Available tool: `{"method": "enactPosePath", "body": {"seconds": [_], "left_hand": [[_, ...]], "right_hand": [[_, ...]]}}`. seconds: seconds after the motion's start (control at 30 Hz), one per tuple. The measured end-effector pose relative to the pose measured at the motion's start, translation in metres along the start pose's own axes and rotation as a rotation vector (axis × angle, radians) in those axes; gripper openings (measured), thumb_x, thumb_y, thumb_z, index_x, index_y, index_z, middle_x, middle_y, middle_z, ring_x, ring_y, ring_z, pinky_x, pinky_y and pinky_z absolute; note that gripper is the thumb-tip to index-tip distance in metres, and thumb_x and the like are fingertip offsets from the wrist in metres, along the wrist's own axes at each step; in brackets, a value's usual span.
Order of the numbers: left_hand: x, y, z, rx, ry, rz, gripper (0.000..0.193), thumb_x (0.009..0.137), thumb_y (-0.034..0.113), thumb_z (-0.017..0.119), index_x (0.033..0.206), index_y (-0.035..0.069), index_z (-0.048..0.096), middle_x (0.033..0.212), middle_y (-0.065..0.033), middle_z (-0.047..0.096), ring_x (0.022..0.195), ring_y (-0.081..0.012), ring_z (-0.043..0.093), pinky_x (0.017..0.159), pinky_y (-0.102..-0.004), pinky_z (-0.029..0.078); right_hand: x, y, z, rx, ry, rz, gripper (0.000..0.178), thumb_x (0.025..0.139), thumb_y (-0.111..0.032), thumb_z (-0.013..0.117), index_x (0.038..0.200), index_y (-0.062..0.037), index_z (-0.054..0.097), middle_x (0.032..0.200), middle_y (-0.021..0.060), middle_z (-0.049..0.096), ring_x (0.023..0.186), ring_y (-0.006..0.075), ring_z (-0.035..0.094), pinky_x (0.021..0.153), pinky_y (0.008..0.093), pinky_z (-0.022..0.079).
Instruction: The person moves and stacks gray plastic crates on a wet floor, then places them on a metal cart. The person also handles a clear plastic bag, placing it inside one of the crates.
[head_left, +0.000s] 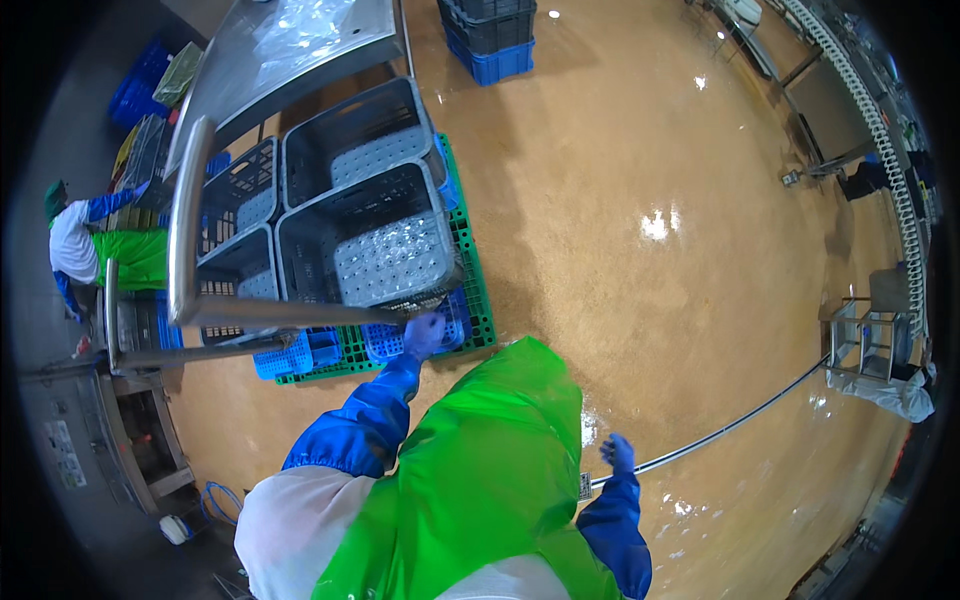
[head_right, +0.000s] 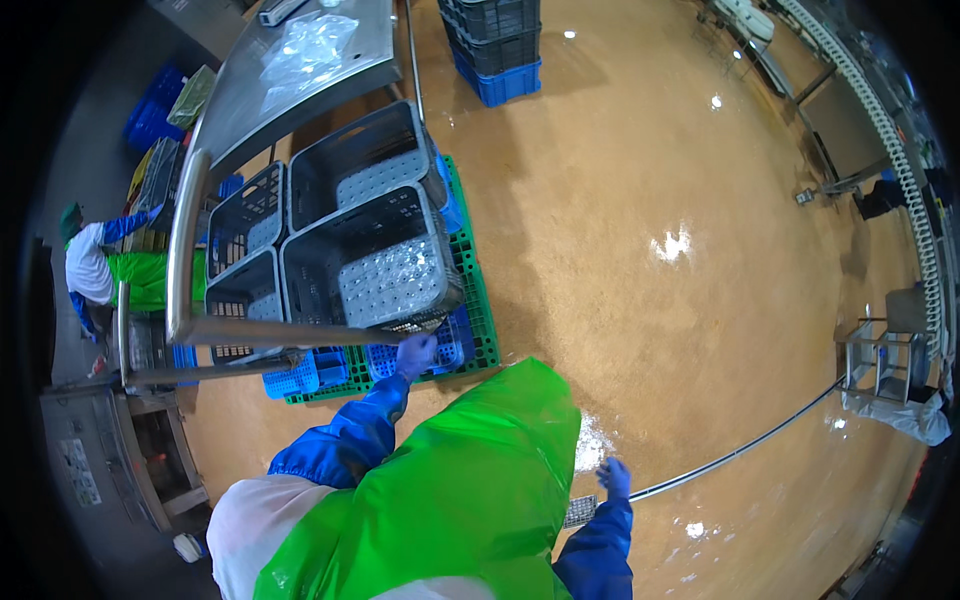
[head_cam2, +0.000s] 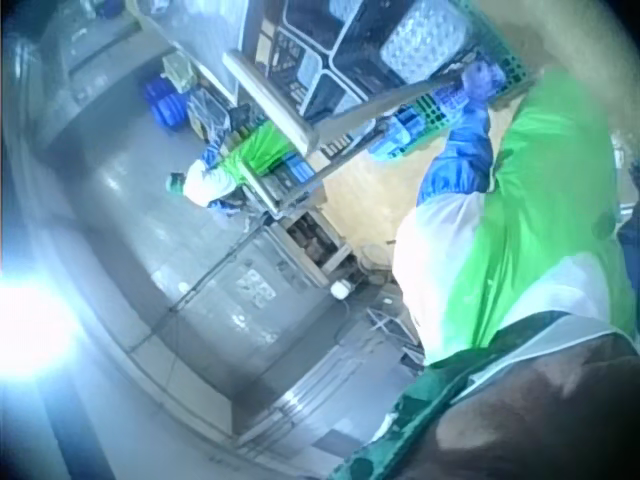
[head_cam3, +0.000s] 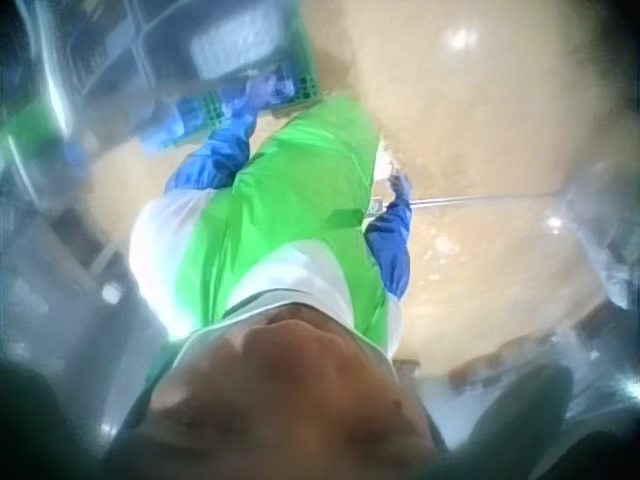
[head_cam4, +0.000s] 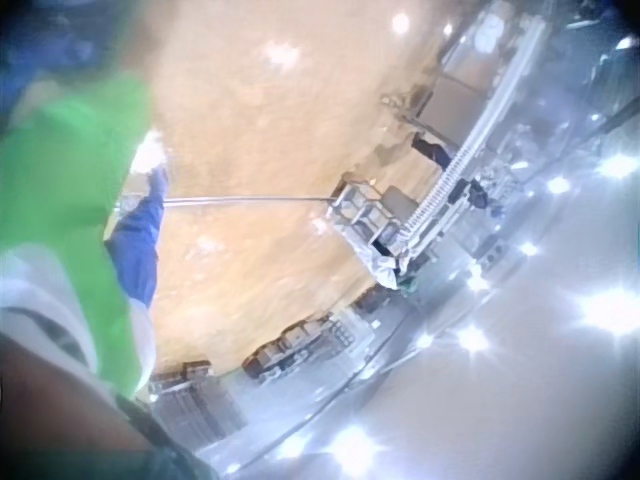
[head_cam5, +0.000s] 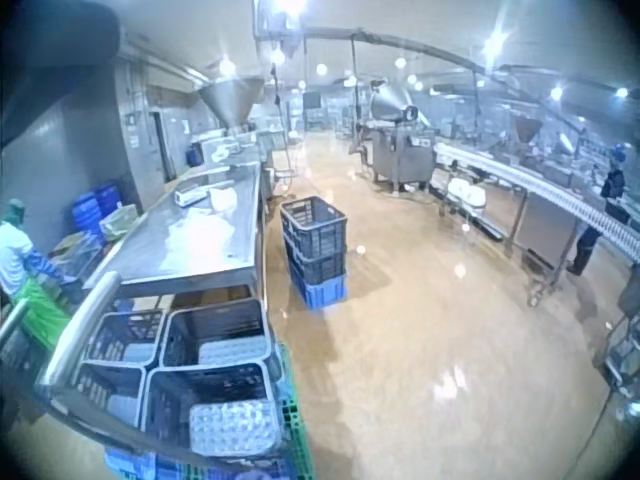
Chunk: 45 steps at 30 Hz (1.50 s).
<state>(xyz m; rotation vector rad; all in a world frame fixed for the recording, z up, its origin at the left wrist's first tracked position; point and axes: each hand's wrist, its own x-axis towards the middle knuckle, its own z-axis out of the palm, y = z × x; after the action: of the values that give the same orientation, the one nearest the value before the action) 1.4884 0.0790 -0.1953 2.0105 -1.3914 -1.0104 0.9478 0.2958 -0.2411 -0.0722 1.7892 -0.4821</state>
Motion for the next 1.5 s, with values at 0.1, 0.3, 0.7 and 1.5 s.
{"method": "enactPosePath", "body": {"seconds": [0.1, 0.3, 0.7, 1.5], "left_hand": [[0.057, 0.077, -0.020, 0.076, 0.311, -0.038, 0.043, 0.079, 0.038, 0.057, 0.102, 0.002, 0.058, 0.089, -0.0224, 0.063, 0.086, -0.0371, 0.061, 0.076, -0.0440, 0.047], [0.140, 0.046, 0.009, 0.474, -0.034, -0.499, 0.058, 0.068, 0.048, 0.064, 0.102, 0.001, 0.060, 0.097, -0.0229, 0.062, 0.093, -0.0348, 0.060, 0.082, -0.0442, 0.047], [0.168, 0.076, -0.008, 0.594, -0.090, -0.814, 0.042, 0.062, 0.035, 0.065, 0.082, -0.002, 0.066, 0.085, -0.0255, 0.063, 0.083, -0.0388, 0.062, 0.073, -0.0449, 0.049], [0.487, 0.057, -0.064, 0.421, 0.214, -0.774, 0.020, 0.072, 0.032, 0.062, 0.077, 0.014, 0.070, 0.072, -0.0096, 0.067, 0.071, -0.0284, 0.065, 0.074, -0.0414, 0.043]], "right_hand": [[0.023, 0.056, -0.008, 0.416, -0.099, 0.128, 0.017, 0.086, -0.024, 0.052, 0.084, -0.0071, 0.054, 0.067, 0.0064, 0.055, 0.049, 0.0154, 0.051, 0.040, 0.0292, 0.039], [0.013, 0.017, 0.009, -0.311, -0.123, -0.098, 0.017, 0.086, -0.025, 0.052, 0.077, -0.0095, 0.054, 0.060, 0.0040, 0.052, 0.046, 0.0156, 0.050, 0.039, 0.0282, 0.037], [0.163, -0.416, -0.047, -0.041, 0.114, 0.115, 0.020, 0.084, -0.028, 0.056, 0.093, -0.0108, 0.056, 0.072, 0.0065, 0.060, 0.057, 0.0168, 0.060, 0.042, 0.0259, 0.040], [0.131, -0.809, 0.293, -0.827, -0.168, -0.169, 0.029, 0.084, -0.034, 0.057, 0.105, -0.0134, 0.057, 0.089, 0.0050, 0.062, 0.074, 0.0166, 0.062, 0.061, 0.0296, 0.047]]}}
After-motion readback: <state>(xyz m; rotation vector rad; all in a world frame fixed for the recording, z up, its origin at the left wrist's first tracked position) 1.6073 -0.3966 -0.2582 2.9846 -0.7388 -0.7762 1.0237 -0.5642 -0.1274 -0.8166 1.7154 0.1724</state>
